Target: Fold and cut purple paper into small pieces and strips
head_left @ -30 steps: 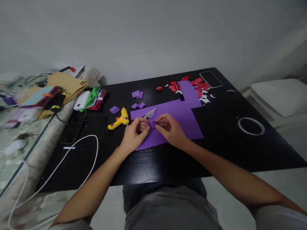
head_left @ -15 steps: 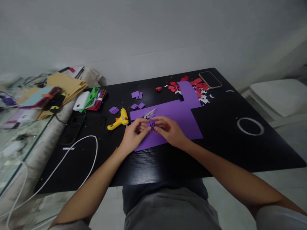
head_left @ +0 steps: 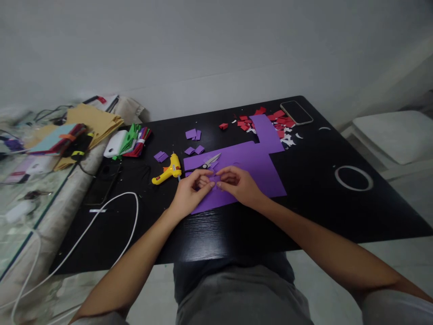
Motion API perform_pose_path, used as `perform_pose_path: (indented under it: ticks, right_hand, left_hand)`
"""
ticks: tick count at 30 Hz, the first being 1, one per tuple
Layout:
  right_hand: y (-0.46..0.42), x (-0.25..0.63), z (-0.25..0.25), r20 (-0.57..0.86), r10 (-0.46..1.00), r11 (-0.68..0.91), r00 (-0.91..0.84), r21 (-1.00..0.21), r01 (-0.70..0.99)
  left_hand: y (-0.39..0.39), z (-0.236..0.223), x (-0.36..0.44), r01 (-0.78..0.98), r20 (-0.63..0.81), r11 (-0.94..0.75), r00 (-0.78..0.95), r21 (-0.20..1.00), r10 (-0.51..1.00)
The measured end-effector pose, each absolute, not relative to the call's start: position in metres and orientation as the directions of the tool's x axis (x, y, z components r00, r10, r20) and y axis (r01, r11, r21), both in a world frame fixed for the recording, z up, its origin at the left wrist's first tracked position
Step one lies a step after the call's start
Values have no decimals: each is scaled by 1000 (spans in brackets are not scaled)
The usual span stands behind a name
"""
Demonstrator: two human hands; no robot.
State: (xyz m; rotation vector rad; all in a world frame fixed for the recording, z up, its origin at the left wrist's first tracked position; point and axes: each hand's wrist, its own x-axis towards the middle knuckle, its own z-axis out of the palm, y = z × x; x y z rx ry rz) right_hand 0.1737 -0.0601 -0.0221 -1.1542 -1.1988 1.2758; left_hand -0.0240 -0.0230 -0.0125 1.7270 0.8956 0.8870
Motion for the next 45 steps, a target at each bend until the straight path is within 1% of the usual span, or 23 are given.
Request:
perform_pose_path:
  ticks: [8,12,16,20,24,27,31,35,38,41,45]
  right_hand:
    - [-59,175,-22,-24,999,-27,-45,-998,-63]
    - [-60,174,-22,-2,999,-3,-39,-1000,-19]
    - [-62,173,-23,-8,998,-8,-59,-1000,1]
    - [-61,173,-24,-9,998,-11,-66,-1000,-18]
    - [-59,174,-24,12,1000,10,-21,-997,-78]
    - [-59,175,-24,6,1000,7,15,-995,-101]
    - [-60,175,-21,16,1000,17,18,-998,-65]
    - [-61,176,-20,45,999,44,30,-999,12]
    - [-60,177,-21,54,998,53,33,-998,25]
    - [-59,176,-23,33,999,33,15,-999,-6]
    - [-57,175,-24,-42,999,-44,-32,-998,-40]
  left_hand:
    - [-24,-13,-25,284,173,-345,490,895,854]
    - [-25,-8,-27,365,155,-383,520,849,840]
    - [-26,-3,-29,406,160,-412,525,816,836]
    - [-26,-1,-29,414,170,-411,507,812,845]
    - [-26,0,-29,420,164,-411,509,809,845]
    - [-26,1,-28,426,133,-403,536,810,834]
    - [-25,2,-28,435,110,-397,551,808,827]
    - [-25,3,-29,459,123,-431,561,777,819]
    - [-27,3,-28,468,129,-450,570,761,811]
    - [-27,4,-27,466,136,-453,567,760,812]
    - [-27,4,-27,456,165,-452,541,767,825]
